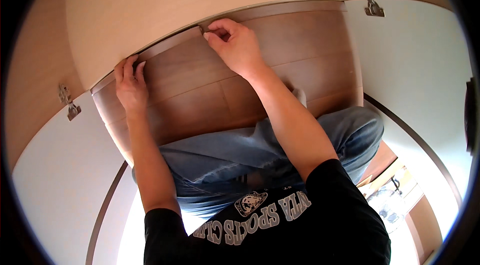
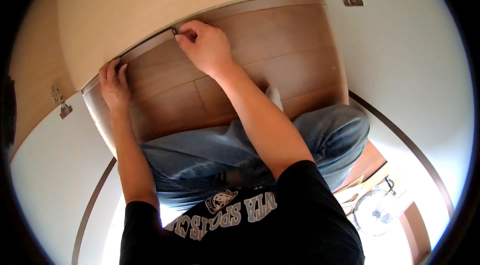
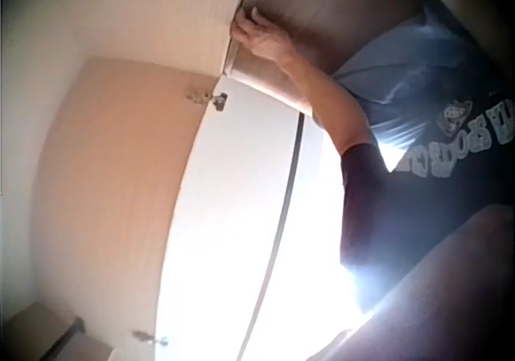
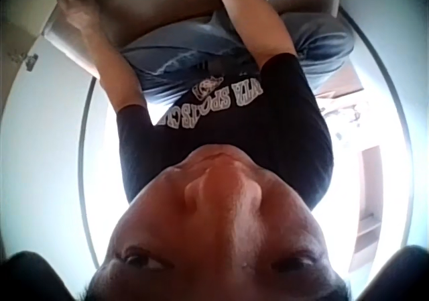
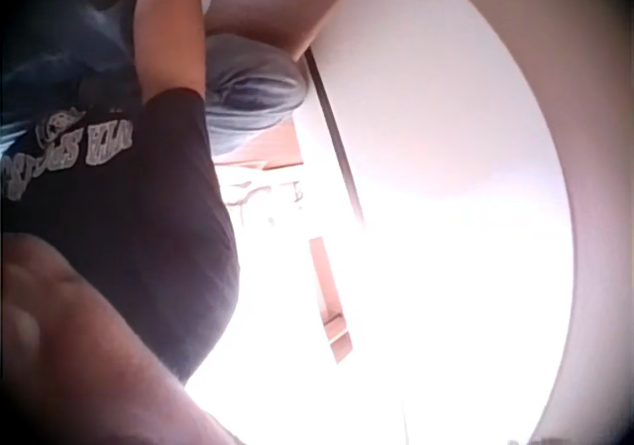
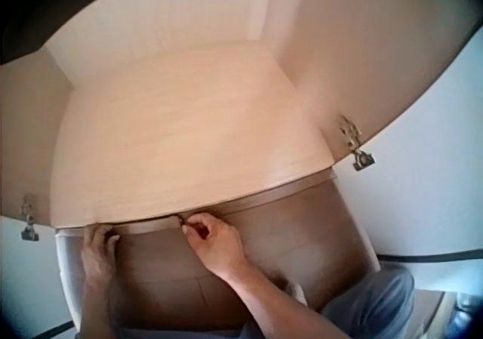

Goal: The person cuts a wooden strip using a table saw, carries it into another room, and presses the wooden strip into position beneath the cabinet edge by hand.

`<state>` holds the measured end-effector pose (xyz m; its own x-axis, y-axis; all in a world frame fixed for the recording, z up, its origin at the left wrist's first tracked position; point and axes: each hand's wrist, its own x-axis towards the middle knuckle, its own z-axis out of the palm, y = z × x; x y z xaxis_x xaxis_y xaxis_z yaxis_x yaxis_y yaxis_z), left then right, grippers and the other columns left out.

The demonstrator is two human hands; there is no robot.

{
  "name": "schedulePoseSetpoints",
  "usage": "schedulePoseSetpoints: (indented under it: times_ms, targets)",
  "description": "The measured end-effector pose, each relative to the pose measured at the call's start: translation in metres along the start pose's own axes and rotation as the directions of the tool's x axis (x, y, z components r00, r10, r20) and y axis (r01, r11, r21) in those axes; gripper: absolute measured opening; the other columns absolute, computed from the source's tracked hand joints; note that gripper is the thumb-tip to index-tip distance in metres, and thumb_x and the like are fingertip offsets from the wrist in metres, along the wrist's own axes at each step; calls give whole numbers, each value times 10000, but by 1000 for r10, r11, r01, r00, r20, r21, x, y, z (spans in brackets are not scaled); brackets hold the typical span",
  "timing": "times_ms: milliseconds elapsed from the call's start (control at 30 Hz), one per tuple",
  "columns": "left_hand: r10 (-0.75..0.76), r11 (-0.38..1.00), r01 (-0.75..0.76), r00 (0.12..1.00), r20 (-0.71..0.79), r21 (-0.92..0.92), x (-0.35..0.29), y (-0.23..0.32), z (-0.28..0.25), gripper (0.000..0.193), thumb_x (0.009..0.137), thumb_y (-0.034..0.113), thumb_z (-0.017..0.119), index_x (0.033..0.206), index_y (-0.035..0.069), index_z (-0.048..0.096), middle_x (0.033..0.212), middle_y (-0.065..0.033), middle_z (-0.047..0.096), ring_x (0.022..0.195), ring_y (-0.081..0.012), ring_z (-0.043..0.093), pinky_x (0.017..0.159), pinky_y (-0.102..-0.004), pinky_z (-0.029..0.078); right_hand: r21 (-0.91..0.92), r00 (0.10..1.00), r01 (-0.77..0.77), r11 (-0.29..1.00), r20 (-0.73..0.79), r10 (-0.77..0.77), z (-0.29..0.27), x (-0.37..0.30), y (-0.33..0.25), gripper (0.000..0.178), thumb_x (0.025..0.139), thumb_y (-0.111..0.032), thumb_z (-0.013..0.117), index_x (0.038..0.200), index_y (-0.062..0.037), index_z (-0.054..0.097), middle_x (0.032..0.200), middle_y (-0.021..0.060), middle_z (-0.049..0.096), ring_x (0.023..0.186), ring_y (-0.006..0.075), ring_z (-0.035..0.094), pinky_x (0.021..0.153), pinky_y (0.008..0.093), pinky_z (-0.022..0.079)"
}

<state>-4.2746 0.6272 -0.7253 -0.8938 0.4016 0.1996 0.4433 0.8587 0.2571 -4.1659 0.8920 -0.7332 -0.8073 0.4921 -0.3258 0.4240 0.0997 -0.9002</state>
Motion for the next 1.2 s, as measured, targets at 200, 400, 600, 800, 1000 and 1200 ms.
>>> schedulePoseSetpoints:
  times_ms: [200,400,600,800,1000,1200]
  targets:
    - [58,991,-58,998,-7,-118,3,3,-15,193,924,174,724,1110,126,706,1166,-71,646,936,-280,668,778,-365,562,-2,988,-61,998,142,60,4,-8,-7,492,878,-351,764,1215,-2,684,903,117,738,753,207,684,736,326,560]
    - [-13,974,29,997,70,-223,1,-3,-33,194,883,65,760,1068,92,711,1112,-65,640,755,-170,651,658,-305,554,327,930,-313,892,298,217,15,-11,-16,318,938,-278,734,1100,-5,705,880,23,723,717,82,640,600,258,517]
    - [-704,291,820,532,470,-493,-29,-28,-47,391,978,210,696,1275,-17,579,1151,-109,640,968,-184,666,833,-326,563,631,958,-276,725,244,153,13,-23,11,194,977,-276,688,944,-85,698,908,30,742,663,67,621,573,226,482]
    - [-600,-395,613,392,697,-685,9,-33,-17,421,1016,245,638,1326,-21,533,1234,-160,605,1221,-285,588,1040,-375,499,631,899,-438,640,318,302,6,-11,37,231,977,-311,692,880,-102,678,919,49,746,620,68,584,537,240,437]
    - [-588,-535,395,460,665,-747,13,-51,-4,328,1008,228,649,1242,13,571,1157,-136,588,1139,-304,593,1056,-433,513,623,906,-422,658,276,320,6,-4,22,230,977,-309,697,923,-87,676,958,77,739,597,91,557,534,249,412]
    - [-671,-524,322,413,615,-788,-14,-62,-59,301,1004,212,653,1189,-7,563,1090,-125,561,1092,-300,582,1036,-451,536,610,923,-382,694,290,252,10,-37,-32,264,959,-337,721,964,-78,673,943,72,727,607,93,582,527,247,451]
